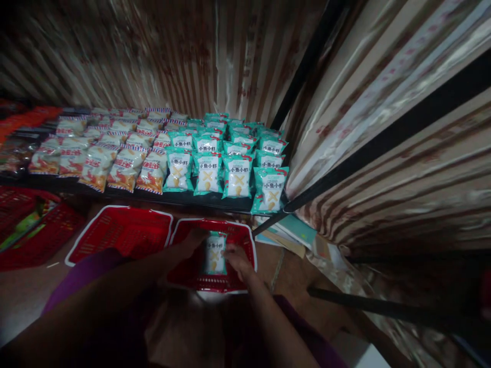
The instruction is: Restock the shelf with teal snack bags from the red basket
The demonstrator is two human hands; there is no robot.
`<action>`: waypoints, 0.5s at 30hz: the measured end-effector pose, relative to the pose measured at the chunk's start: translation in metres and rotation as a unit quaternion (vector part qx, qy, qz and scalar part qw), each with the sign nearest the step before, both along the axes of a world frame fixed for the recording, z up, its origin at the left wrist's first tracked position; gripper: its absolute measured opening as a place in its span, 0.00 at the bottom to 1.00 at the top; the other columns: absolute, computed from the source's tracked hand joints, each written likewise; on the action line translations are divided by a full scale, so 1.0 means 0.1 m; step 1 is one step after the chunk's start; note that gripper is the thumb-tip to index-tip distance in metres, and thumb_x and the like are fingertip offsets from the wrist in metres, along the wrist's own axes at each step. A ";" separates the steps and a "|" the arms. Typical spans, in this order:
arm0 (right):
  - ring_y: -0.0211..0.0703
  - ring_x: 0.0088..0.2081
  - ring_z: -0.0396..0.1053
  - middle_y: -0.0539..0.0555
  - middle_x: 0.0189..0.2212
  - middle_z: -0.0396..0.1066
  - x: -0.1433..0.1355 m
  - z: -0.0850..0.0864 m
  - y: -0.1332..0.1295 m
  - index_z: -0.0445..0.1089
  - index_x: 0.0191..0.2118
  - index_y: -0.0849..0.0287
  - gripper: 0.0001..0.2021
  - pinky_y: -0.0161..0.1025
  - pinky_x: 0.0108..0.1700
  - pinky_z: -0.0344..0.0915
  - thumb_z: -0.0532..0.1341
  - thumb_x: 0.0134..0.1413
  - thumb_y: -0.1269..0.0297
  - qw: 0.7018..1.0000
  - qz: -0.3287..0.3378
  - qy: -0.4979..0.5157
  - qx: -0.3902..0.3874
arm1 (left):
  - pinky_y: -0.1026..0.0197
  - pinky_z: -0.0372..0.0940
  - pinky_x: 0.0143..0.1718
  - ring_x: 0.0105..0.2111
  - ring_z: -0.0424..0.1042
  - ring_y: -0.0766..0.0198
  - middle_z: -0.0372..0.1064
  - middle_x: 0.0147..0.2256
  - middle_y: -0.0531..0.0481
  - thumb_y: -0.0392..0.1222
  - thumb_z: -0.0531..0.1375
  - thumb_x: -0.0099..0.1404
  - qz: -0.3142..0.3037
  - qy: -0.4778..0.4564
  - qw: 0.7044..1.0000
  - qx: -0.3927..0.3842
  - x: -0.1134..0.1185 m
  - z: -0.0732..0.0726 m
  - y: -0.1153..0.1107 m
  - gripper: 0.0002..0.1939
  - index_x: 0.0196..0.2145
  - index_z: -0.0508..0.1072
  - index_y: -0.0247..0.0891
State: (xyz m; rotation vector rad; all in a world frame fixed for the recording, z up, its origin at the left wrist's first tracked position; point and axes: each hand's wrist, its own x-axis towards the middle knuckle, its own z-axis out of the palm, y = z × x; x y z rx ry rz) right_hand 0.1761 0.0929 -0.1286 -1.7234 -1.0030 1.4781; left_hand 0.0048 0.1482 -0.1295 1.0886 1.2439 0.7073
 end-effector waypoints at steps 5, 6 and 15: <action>0.41 0.30 0.70 0.51 0.26 0.74 0.10 0.73 0.00 0.73 0.32 0.59 0.22 0.38 0.35 0.66 0.71 0.28 0.51 0.996 -0.005 0.082 0.021 | 0.60 0.63 0.35 0.31 0.67 0.62 0.68 0.26 0.51 0.38 0.55 0.55 0.046 0.018 0.997 0.054 -0.01 0.63 -0.06 0.05 0.25 0.70 0.36; 0.42 0.32 0.71 0.52 0.30 0.75 0.10 0.87 0.01 0.73 0.36 0.58 0.24 0.39 0.38 0.67 0.71 0.31 0.50 0.993 -0.018 0.105 0.040 | 0.62 0.63 0.34 0.30 0.66 0.63 0.69 0.26 0.51 0.39 0.56 0.55 0.048 0.015 0.997 0.065 -0.03 0.75 -0.07 0.06 0.27 0.70 0.35; 0.41 0.34 0.71 0.52 0.31 0.77 -0.04 1.33 0.21 0.76 0.37 0.57 0.22 0.39 0.41 0.66 0.71 0.34 0.51 0.978 -0.041 0.139 0.149 | 0.65 0.61 0.31 0.28 0.66 0.65 0.69 0.26 0.51 0.46 0.58 0.54 0.024 -0.040 0.985 0.163 -0.10 1.25 -0.05 0.11 0.29 0.73 0.35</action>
